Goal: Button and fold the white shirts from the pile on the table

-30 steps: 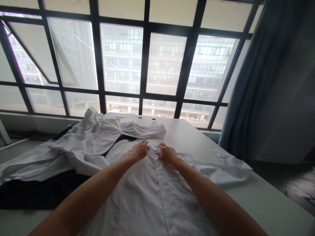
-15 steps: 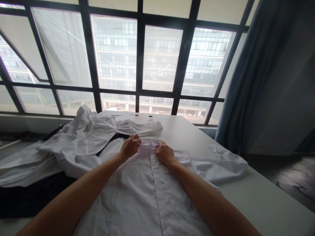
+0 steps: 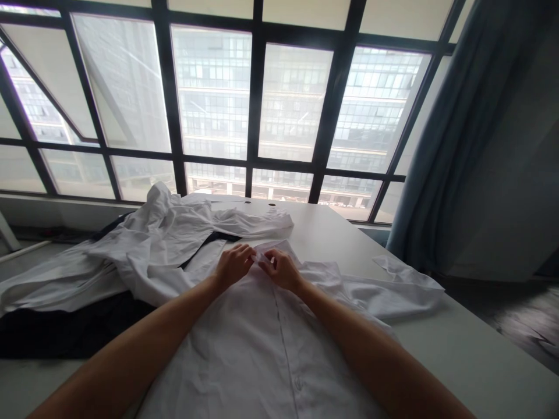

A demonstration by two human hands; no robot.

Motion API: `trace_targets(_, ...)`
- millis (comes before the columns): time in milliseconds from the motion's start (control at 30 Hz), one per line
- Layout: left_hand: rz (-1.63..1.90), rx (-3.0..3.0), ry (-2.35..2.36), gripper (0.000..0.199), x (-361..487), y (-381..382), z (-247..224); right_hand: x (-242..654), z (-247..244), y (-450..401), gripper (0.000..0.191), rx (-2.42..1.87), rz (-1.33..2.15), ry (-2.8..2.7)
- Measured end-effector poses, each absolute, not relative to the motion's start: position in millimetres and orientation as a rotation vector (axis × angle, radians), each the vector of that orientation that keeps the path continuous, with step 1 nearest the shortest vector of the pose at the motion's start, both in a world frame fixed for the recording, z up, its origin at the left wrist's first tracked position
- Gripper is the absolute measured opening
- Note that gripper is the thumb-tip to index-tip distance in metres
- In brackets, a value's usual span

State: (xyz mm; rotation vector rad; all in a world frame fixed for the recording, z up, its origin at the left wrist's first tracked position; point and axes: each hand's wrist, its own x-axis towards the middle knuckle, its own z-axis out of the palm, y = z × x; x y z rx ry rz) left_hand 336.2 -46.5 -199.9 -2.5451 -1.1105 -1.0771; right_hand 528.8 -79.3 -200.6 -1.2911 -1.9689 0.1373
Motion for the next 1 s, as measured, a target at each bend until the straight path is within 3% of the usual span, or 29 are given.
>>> trace_targets(100, -1.264, -2.553, -1.239, 0.019, 337.5, -44.3, -204.2, 529.9, -202.9, -80.3, 0.007, -1.288, 0.062, -2.009)
trace_targets(233, -1.645, -2.678, -1.515, 0.025, 344.2, -37.6, -210.6, 532.5, -198.8, -89.5, 0.019, -1.225, -0.147, -2.251)
trace_targets(333, -1.997, -2.734, -1.747, 0.021, 349.1, -32.8, -213.5, 531.7, -195.8, -96.3, 0.016, -1.187, -0.181, -2.366)
trace_targets(500, -2.472, -2.788, -1.633, 0.036, 347.2, -30.4, -212.5, 529.2, -198.8, -95.3, 0.033, -1.301, -0.089, -2.242)
trace_targets(633, -2.812, -2.833, -1.478, 0.053, 343.0, -31.0, -209.9, 529.7, -203.2, -88.7, 0.016, -1.478, -0.057, -2.074)
trace_targets(733, -3.017, -2.798, -1.478, 0.061, 341.9, -31.8, -207.8, 529.3, -204.0, -87.2, 0.022, -1.522, -0.028, -2.032)
trace_targets(833, -3.113, -2.805, -1.531, 0.065, 342.0, -33.7, -206.0, 527.0, -202.9, -89.1, 0.032, -1.533, -0.032, -1.997)
trace_targets(1000, -2.824, -2.968, -1.647, 0.058, 343.8, -35.3, -208.2, 525.1, -197.5, -95.1, 0.016, -1.553, -0.145, -2.094)
